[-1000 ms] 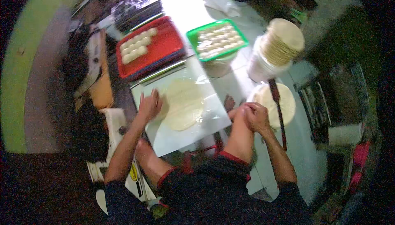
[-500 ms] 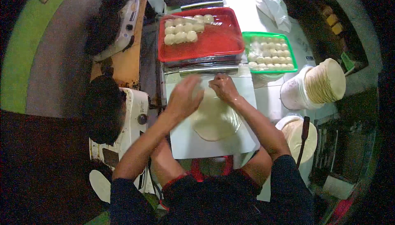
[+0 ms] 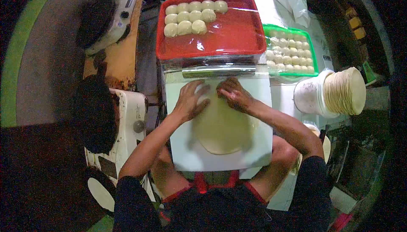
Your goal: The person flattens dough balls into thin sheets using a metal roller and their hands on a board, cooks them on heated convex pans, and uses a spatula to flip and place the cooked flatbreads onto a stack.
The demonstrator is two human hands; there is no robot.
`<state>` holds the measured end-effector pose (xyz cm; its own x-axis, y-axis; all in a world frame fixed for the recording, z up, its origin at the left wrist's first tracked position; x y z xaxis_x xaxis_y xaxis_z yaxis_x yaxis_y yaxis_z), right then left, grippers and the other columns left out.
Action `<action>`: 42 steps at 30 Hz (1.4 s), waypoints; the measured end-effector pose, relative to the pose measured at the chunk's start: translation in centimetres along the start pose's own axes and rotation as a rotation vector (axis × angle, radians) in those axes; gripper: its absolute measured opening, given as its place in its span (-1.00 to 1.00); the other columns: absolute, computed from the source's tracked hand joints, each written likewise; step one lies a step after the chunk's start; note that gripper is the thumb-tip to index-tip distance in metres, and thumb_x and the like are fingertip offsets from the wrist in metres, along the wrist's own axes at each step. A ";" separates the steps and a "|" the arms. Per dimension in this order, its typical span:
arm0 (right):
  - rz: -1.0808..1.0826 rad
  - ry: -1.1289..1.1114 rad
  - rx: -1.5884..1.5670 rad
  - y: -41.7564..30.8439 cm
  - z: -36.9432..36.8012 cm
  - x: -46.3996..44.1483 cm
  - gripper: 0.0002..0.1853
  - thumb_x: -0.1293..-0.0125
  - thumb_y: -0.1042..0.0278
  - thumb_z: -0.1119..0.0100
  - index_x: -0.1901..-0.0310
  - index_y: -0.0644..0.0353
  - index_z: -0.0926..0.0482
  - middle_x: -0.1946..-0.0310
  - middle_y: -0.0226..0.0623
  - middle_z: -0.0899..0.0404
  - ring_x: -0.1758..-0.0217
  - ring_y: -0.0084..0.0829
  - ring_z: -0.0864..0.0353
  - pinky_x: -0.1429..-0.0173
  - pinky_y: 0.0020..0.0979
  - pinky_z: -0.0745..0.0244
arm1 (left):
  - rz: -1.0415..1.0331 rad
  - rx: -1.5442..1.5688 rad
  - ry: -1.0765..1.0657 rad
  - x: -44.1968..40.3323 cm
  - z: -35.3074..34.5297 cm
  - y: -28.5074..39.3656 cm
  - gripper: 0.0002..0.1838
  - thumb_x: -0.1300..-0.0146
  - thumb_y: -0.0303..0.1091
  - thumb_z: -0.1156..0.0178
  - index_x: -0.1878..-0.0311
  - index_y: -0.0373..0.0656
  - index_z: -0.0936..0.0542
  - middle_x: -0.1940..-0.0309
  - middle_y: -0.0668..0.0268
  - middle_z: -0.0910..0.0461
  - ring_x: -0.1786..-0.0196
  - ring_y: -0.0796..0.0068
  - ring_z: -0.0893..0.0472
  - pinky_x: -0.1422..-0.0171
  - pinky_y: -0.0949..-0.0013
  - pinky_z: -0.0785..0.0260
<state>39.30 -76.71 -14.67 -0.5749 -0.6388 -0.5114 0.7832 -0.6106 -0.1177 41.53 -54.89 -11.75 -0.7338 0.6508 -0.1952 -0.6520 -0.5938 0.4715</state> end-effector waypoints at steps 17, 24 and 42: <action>-0.563 0.093 -0.209 1.9 4.3 1.8 -0.87 -0.23 0.48 -0.30 0.21 0.24 -0.74 0.16 -0.06 -0.68 0.06 -0.02 -0.63 -0.06 -0.09 -0.54 | 0.038 0.119 0.115 1.2 -0.5 -0.8 -0.54 -0.21 -0.43 -0.36 -0.20 -0.15 -0.54 -0.19 0.05 -0.55 -0.29 -0.04 -0.49 -0.39 0.01 -0.32; -0.733 0.025 -0.257 -0.2 2.7 1.9 -0.87 -0.09 0.57 -0.25 0.31 0.19 -0.70 0.20 -0.13 -0.67 0.08 -0.06 -0.63 -0.01 -0.07 -0.53 | 0.009 0.118 0.101 0.7 -1.0 0.0 -0.47 -0.18 -0.36 -0.40 -0.24 -0.10 -0.53 -0.25 0.09 -0.50 -0.34 -0.01 -0.44 -0.43 0.00 -0.27; -0.520 -0.722 -1.446 2.9 5.7 3.2 -0.34 -0.16 -0.05 -0.51 -0.10 0.26 -0.48 -0.15 -0.16 -0.55 -0.22 -0.27 -0.53 -0.24 -0.21 -0.46 | -0.213 0.385 -0.272 0.7 -6.8 -0.5 -0.82 -0.43 -0.32 -0.19 -0.01 -0.09 -0.47 0.09 0.17 -0.66 0.12 0.19 -0.63 0.00 0.15 -0.50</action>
Point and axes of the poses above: each hand's wrist, its own x-axis away from the middle knuckle, its own z-axis out of the back of the hand, y = z × x, the point moved 3 cm from there along -x, towards the middle knuckle
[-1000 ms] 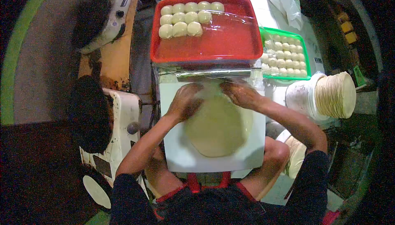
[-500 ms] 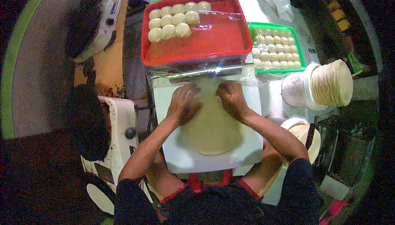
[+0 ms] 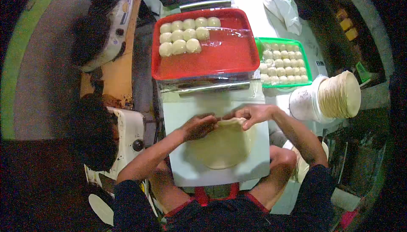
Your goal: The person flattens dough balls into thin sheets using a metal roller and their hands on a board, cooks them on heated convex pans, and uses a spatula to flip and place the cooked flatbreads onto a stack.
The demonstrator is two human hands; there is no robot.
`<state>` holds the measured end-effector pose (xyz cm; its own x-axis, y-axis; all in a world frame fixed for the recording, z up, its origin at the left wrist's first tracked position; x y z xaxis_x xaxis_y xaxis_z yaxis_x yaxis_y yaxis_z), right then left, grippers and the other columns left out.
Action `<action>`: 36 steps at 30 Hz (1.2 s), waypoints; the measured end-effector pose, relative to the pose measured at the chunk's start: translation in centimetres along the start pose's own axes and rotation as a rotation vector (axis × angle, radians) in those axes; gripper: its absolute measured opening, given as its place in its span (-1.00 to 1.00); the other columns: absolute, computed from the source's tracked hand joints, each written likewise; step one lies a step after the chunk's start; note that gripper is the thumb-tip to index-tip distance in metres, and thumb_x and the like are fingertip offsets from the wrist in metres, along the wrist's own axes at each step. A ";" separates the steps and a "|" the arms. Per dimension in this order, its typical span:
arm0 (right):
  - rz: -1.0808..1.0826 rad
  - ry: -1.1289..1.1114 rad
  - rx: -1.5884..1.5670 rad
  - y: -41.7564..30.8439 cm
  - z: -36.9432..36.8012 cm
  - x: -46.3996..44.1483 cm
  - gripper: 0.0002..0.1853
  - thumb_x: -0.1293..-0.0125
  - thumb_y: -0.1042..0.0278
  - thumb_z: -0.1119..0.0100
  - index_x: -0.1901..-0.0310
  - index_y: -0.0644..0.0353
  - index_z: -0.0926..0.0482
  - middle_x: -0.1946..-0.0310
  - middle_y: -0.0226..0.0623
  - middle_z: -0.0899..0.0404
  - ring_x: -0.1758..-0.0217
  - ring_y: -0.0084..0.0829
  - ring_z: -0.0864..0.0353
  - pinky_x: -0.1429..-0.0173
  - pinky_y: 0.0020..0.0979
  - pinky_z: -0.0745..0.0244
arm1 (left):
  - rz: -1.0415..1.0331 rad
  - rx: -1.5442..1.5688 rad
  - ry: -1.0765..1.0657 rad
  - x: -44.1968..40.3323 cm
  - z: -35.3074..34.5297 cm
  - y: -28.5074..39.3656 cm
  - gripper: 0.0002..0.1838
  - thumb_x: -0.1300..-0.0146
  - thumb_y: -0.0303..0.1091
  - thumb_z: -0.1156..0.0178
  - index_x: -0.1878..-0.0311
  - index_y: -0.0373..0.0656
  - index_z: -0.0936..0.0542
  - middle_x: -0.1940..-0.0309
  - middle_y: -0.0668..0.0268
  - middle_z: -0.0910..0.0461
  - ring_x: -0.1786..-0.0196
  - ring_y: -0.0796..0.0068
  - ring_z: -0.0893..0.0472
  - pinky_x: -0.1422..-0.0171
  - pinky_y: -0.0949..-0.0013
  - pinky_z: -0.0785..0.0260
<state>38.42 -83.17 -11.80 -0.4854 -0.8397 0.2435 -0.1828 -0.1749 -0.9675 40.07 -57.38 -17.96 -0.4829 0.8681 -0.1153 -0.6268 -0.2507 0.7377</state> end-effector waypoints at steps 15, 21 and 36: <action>-0.257 -0.110 0.172 -13.5 -12.4 -1.0 -0.02 -0.36 0.24 -0.30 -0.63 0.04 0.15 -0.67 -0.22 0.23 -0.70 -0.34 0.31 -0.68 -0.16 0.25 | 0.777 0.885 -0.113 12.4 4.0 14.6 -0.60 -0.45 0.07 -0.21 0.18 -0.13 -0.54 0.39 0.45 -0.54 0.39 0.57 -0.48 0.31 0.34 -0.43; -0.218 -0.193 0.298 -25.7 -15.5 -11.1 -0.01 -0.27 0.24 -0.40 -0.61 0.00 0.02 -0.63 -0.12 0.04 -0.68 -0.21 0.11 -0.68 -0.11 0.20 | 0.719 0.895 0.080 21.9 13.2 16.8 -0.65 -0.44 -0.05 -0.25 -0.03 -0.16 -0.65 0.09 0.40 -0.67 0.07 0.56 -0.60 -0.10 0.39 -0.47; 0.360 0.068 1.198 -40.7 -18.5 -40.9 -0.36 -0.30 0.39 -0.32 -0.42 0.15 -0.40 -0.02 -0.08 -0.71 0.06 -0.14 -0.69 0.00 -0.10 -0.57 | 0.602 -0.373 0.841 40.0 44.7 14.1 -0.68 -0.41 -0.10 -0.21 0.19 -0.20 -0.70 0.36 0.16 -0.70 0.31 0.34 -0.66 0.16 0.21 -0.50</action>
Point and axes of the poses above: each hand's wrist, its own x-axis away from the middle knuckle, its own z-axis out of the back of the hand, y = z × x, the point moved 3 cm from there along -x, towards the middle knuckle
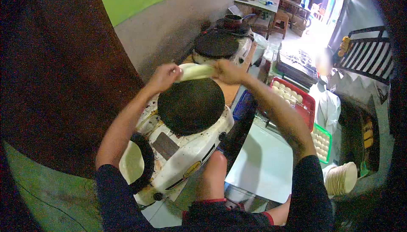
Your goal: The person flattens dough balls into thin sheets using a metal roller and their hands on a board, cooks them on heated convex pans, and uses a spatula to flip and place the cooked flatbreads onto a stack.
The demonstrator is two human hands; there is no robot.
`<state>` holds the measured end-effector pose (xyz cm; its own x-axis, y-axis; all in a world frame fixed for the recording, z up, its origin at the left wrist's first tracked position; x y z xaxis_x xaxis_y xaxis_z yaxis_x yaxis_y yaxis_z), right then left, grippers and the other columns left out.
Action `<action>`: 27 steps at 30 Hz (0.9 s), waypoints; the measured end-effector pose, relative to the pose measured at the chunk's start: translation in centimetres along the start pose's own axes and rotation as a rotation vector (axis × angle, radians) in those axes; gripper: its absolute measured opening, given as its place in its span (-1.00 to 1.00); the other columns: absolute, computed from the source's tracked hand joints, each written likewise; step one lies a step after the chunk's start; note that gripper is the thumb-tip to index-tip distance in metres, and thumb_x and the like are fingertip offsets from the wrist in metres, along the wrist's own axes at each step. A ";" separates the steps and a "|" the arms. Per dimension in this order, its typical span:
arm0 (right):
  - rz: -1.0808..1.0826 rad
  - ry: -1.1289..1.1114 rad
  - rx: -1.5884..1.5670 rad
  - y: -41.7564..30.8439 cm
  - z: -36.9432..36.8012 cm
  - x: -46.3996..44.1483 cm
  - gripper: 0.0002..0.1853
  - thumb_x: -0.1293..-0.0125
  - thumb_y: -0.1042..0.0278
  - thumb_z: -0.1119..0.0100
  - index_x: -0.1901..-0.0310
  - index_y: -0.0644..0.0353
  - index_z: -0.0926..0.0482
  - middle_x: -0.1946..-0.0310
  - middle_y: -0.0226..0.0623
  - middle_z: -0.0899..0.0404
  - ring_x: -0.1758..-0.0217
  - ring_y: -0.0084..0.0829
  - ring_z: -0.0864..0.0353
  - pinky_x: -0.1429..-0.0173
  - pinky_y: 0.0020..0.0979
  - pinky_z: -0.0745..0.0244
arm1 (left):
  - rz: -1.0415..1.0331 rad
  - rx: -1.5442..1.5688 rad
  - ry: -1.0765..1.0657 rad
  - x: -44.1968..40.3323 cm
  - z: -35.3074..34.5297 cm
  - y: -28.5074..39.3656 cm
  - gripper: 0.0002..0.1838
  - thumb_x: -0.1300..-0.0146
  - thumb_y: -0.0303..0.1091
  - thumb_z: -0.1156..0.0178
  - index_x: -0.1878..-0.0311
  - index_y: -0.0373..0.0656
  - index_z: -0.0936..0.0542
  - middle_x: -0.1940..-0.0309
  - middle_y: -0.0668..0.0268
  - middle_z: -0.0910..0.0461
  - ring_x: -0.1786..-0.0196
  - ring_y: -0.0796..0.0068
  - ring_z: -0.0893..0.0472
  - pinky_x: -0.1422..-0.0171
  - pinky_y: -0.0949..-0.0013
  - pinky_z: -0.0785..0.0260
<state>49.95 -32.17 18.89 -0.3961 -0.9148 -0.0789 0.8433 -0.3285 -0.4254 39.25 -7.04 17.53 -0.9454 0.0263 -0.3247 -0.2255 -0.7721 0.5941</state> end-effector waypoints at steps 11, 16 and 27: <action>0.202 0.143 -0.022 0.4 -15.2 1.8 -0.26 -0.54 -0.31 0.40 -0.58 -0.02 -0.11 -0.63 -0.06 0.11 -0.71 -0.11 0.20 -0.65 0.19 0.33 | -0.146 -0.155 -0.148 12.2 -9.7 -2.8 -0.63 -0.48 -0.17 -0.05 -0.17 -0.15 -0.63 -0.25 0.17 -0.59 -0.44 0.14 -0.44 -0.62 -0.21 0.03; -0.133 0.033 0.255 4.8 -22.7 -5.7 -0.30 -0.51 -0.08 0.14 -0.54 0.15 -0.16 -0.60 -0.02 0.02 -0.67 -0.09 0.06 -0.66 -0.02 0.16 | 0.181 -0.531 -0.148 5.0 -17.5 -10.4 -0.46 -0.52 -0.22 0.11 -0.46 -0.28 -0.29 -0.49 -0.19 -0.18 -0.58 -0.13 -0.12 -0.63 -0.14 0.08; 0.093 0.215 0.180 1.5 -19.0 -1.3 -0.70 -0.44 0.12 -0.05 0.12 0.12 -0.70 0.01 -0.10 -0.67 -0.20 -0.06 -0.58 -0.39 0.04 -0.36 | 0.207 -0.557 -0.024 6.2 -8.0 -6.8 -0.48 -0.29 -0.43 -0.08 -0.35 -0.18 -0.49 -0.42 -0.02 -0.36 -0.42 -0.01 -0.39 -0.53 -0.14 -0.12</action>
Point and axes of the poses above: each hand's wrist, its own x-axis away from the middle knuckle, its own z-axis out of the back of the hand, y = z × x, the point moved 3 cm from there along -x, towards the middle knuckle
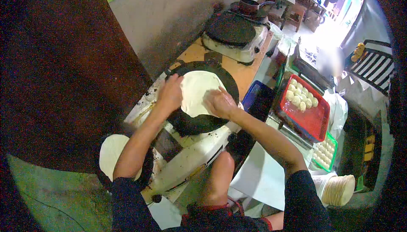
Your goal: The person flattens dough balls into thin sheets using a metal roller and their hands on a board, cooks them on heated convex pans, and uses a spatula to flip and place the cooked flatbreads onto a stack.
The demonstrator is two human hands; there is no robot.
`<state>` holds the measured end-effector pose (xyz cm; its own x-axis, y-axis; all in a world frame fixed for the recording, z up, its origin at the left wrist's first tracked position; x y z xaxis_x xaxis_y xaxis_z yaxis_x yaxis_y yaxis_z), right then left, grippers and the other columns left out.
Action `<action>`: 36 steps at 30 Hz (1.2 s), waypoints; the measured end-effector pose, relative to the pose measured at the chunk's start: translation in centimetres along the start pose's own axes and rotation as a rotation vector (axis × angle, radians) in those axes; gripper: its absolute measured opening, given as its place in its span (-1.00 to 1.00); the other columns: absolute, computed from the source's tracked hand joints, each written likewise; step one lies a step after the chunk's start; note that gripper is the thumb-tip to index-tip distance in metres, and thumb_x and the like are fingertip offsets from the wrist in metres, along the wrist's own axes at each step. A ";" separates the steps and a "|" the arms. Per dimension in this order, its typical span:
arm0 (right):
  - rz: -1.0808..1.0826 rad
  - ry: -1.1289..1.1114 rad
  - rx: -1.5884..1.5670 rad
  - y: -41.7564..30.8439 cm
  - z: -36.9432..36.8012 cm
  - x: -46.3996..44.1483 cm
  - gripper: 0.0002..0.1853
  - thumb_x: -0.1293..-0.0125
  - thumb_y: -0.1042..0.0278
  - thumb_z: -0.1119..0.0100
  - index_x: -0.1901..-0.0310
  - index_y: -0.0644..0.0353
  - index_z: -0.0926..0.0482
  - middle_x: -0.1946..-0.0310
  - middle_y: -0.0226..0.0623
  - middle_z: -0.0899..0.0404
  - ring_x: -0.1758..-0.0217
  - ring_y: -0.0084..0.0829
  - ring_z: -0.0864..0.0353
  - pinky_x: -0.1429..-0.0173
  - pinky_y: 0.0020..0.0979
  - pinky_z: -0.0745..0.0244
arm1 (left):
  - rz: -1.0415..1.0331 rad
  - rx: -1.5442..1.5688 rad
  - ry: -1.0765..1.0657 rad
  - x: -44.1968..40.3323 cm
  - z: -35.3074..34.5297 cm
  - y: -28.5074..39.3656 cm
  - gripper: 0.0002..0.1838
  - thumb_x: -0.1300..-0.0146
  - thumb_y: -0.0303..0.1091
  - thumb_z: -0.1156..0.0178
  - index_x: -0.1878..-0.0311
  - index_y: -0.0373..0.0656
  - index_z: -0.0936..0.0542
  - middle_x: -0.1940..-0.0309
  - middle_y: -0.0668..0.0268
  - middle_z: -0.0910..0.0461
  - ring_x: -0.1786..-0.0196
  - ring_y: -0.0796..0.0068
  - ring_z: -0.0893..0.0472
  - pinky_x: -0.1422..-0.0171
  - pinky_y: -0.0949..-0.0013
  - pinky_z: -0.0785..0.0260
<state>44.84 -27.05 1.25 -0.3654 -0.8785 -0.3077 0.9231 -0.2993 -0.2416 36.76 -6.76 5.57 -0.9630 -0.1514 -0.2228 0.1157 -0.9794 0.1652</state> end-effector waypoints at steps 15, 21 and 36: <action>0.009 -0.129 -0.360 -8.5 -5.4 -5.6 -0.62 -0.52 0.07 0.03 -0.09 0.15 -0.61 0.00 -0.09 -0.65 -0.13 0.00 -0.57 -0.55 0.10 -0.05 | -0.121 -0.437 -0.108 1.8 -0.9 -2.8 -0.76 -0.21 -0.23 -0.22 0.18 -0.08 -0.80 -0.47 0.11 -0.32 -0.51 0.00 -0.25 -0.41 -0.33 -0.13; -0.060 0.058 -0.367 -6.8 -3.3 -2.5 -0.52 -0.56 -0.02 0.10 -0.23 0.16 -0.56 -0.18 -0.01 -0.59 -0.36 -0.04 -0.47 -0.63 0.05 0.02 | -0.203 -0.272 -0.071 0.3 3.0 -1.6 -0.70 -0.23 -0.31 -0.15 0.06 -0.21 -0.71 -0.38 0.05 -0.39 -0.41 0.05 -0.37 -0.41 -0.32 -0.20; -0.250 0.096 -0.210 2.3 -4.8 -4.9 -0.42 -0.55 0.08 0.16 -0.39 0.41 -0.31 -0.49 0.14 -0.18 -0.57 0.07 -0.15 -0.60 -0.01 -0.07 | 0.098 -0.102 -0.078 -1.7 -1.8 -0.9 -0.40 -0.21 -0.45 -0.12 -0.39 -0.22 -0.40 -0.40 -0.03 -0.37 -0.41 -0.03 -0.42 -0.52 -0.08 -0.17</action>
<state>48.19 -21.67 -2.27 -0.5966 -0.7453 -0.2978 0.7619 -0.4093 -0.5019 38.69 -5.90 4.09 -0.9616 -0.2394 -0.1344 0.2298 -0.9697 0.0835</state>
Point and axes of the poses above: each hand's wrist, its own x-axis away from the middle knuckle, its own z-axis out of the back of the hand, y = z × x, the point moved 3 cm from there along -x, towards the middle knuckle
